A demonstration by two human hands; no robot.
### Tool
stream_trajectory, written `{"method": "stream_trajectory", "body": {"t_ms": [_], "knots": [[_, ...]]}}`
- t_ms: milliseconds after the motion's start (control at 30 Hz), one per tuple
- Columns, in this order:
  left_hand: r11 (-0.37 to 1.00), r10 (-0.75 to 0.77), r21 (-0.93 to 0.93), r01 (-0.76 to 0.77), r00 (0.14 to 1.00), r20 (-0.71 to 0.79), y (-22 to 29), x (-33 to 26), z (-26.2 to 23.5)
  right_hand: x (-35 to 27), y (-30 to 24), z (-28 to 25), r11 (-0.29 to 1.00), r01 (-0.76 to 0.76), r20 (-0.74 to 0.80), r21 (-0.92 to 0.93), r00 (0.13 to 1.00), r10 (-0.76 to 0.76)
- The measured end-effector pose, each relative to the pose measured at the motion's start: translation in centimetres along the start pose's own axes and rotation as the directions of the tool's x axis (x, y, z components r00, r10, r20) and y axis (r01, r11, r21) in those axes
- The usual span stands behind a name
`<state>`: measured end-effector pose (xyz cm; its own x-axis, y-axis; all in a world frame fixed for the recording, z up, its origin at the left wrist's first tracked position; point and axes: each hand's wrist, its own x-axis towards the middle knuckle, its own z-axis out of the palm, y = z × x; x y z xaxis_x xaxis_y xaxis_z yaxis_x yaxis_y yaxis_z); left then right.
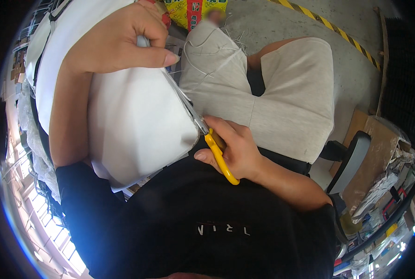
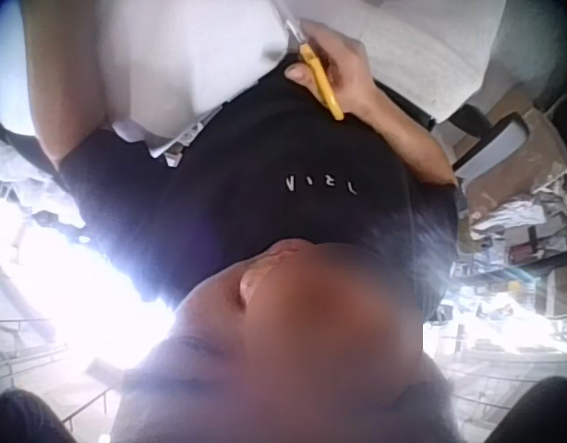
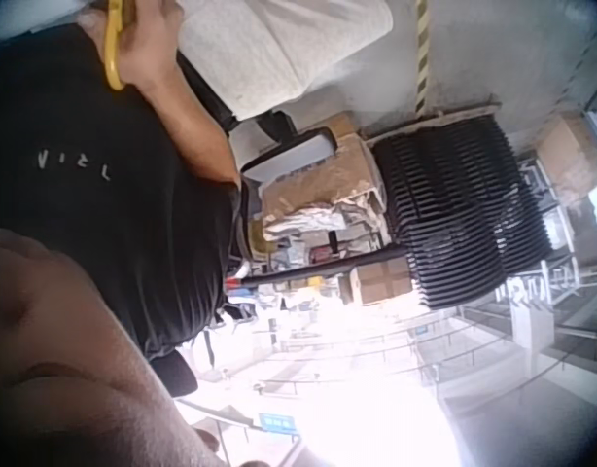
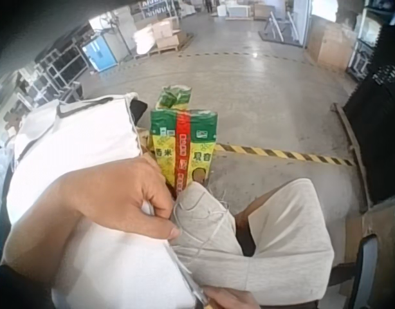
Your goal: Trim excess white fabric from a chair seat or back component using scissors.
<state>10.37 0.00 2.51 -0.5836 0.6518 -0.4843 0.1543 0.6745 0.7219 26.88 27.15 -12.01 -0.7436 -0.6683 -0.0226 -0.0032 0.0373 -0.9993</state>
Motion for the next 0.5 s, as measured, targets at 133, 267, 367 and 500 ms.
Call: {"method": "stream_trajectory", "body": {"t_ms": [133, 267, 367, 500], "knots": [[0.98, -0.012, 0.193, 0.057, 0.974, -0.225, 0.1, -0.6, 2.0, -0.4, 0.3, 0.2, 0.999, 0.039, -0.032, 0.007, 0.999, -0.039], [0.994, 0.049, 0.108, -0.027, 0.977, -0.208, -1.0, -0.7, 2.4, 1.4, -0.6, -0.1, 0.995, 0.084, -0.037, -0.06, 0.996, -0.087], [0.991, 0.035, 0.135, -0.009, 0.981, -0.192, -0.9, -0.7, 2.1, 2.2, -1.3, -0.3, 0.99, 0.074, -0.039, -0.122, 0.996, -0.08], [0.946, 0.255, 0.27, -0.177, 0.923, -0.287, -2.1, -0.3, 2.8, 1.8, -1.4, -0.4, 0.998, -0.034, 0.011, -0.049, 0.999, 0.034]]}}
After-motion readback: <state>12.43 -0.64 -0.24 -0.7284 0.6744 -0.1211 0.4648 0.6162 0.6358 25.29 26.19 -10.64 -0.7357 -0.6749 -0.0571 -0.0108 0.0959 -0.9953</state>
